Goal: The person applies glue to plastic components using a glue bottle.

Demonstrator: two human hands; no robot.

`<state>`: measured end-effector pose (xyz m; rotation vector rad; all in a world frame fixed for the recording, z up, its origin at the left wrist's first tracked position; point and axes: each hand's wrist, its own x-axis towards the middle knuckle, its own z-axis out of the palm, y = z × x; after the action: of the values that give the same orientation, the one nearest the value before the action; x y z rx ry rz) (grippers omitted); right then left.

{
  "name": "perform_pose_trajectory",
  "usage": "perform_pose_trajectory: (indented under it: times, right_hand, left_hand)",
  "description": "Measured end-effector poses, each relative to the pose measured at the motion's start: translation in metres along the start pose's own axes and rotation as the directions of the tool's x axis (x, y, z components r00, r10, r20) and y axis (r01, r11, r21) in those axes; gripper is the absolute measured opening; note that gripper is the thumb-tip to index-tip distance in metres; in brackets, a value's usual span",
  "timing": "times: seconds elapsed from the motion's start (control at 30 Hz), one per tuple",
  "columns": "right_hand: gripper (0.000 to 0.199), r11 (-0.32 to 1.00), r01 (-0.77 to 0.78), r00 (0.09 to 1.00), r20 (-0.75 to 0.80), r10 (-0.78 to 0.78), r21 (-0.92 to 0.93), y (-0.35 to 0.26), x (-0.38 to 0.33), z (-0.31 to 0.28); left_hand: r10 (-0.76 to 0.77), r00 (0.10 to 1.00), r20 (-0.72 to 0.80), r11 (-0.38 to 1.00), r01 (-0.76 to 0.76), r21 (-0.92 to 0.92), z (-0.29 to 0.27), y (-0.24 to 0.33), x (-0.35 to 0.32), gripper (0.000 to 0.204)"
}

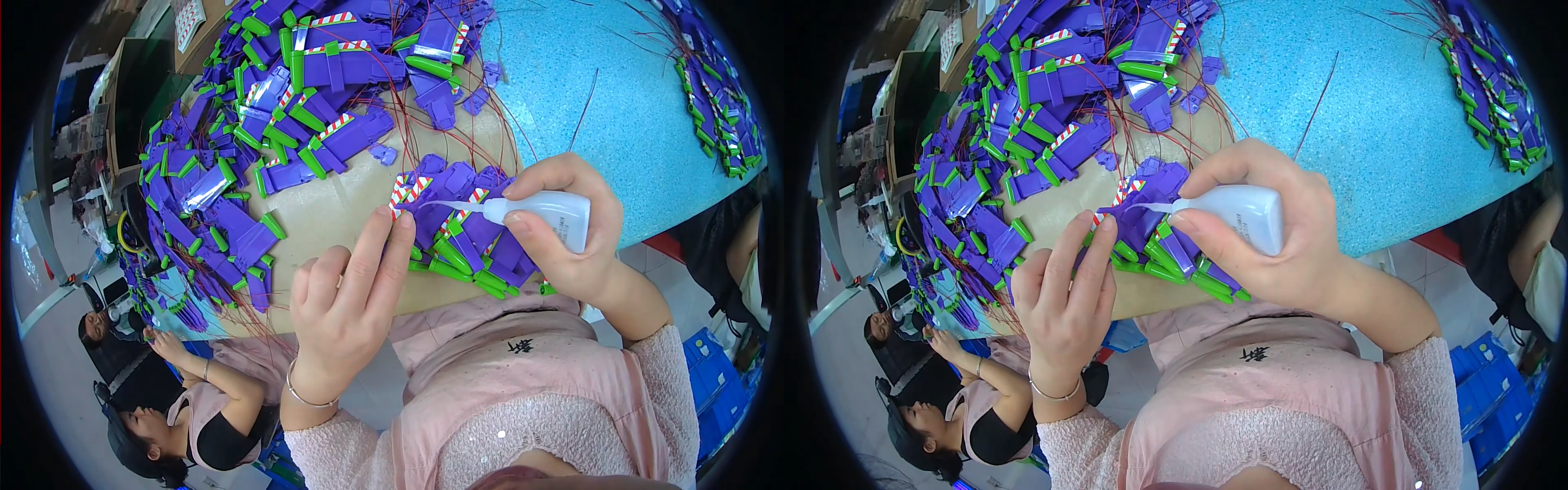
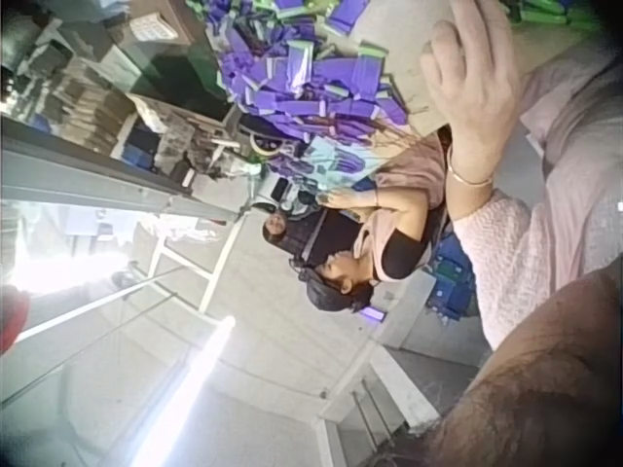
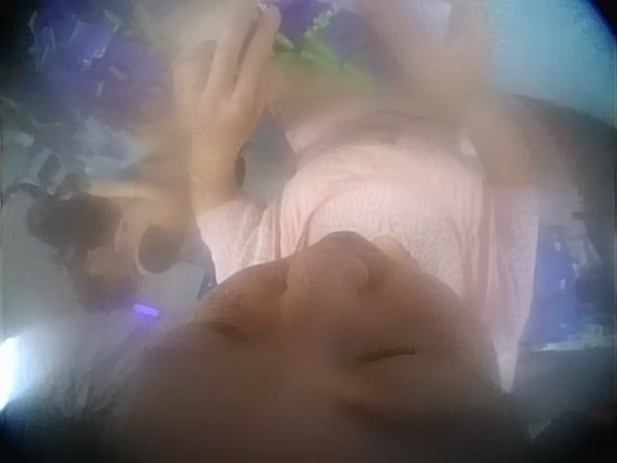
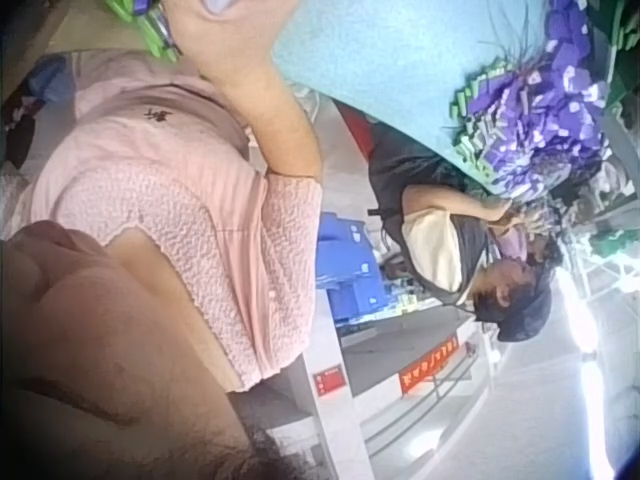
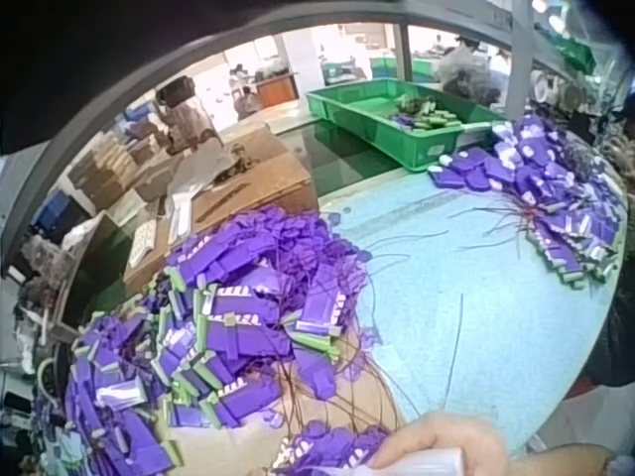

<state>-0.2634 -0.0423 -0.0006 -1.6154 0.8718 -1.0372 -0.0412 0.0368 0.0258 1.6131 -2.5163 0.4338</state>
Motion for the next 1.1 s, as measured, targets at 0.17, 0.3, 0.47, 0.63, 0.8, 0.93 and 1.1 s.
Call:
perform_pose_trajectory:
  times: [0.17,0.3,0.47,0.63,0.8,0.93,1.1]
  right_hand:
    - [0.017,1.0,0.008,1.0,-0.005,-0.008,0.025,0.002,-0.002,-0.007]
    - [0.019,0.989,-0.038,0.995,-0.083,0.05,0.145,0.003,-0.008,-0.012]
    - [0.02,0.993,-0.04,0.994,-0.095,0.051,0.114,0.006,-0.008,-0.016]
    - [0.019,0.989,-0.05,0.994,-0.09,0.062,0.139,0.006,-0.009,-0.012]
    - [0.018,0.986,-0.059,0.994,-0.083,0.073,0.154,0.006,-0.009,-0.015]
    - [0.018,0.986,-0.094,0.992,-0.075,0.105,0.136,0.005,-0.01,-0.017]
    - [0.018,0.982,-0.089,0.992,-0.075,0.103,0.168,0.003,-0.012,-0.012]
  left_hand:
    - [-0.016,0.999,0.035,0.999,0.018,-0.044,-0.004,0.0,0.001,0.04]
    - [-0.126,0.982,0.144,0.898,0.174,-0.404,-0.002,0.002,0.015,0.044]
    - [-0.093,0.987,0.129,0.836,0.148,-0.529,0.022,-0.027,0.023,0.039]
    - [-0.292,0.956,-0.003,0.944,0.287,-0.165,0.053,-0.044,0.033,0.032]
    - [-0.362,0.93,0.056,0.893,0.363,-0.267,0.038,-0.039,0.025,0.039]
    - [-0.296,0.952,0.076,0.867,0.301,-0.397,0.0,-0.019,0.011,0.046]
    - [-0.234,0.962,0.141,0.892,0.27,-0.361,-0.013,0.005,0.006,0.052]
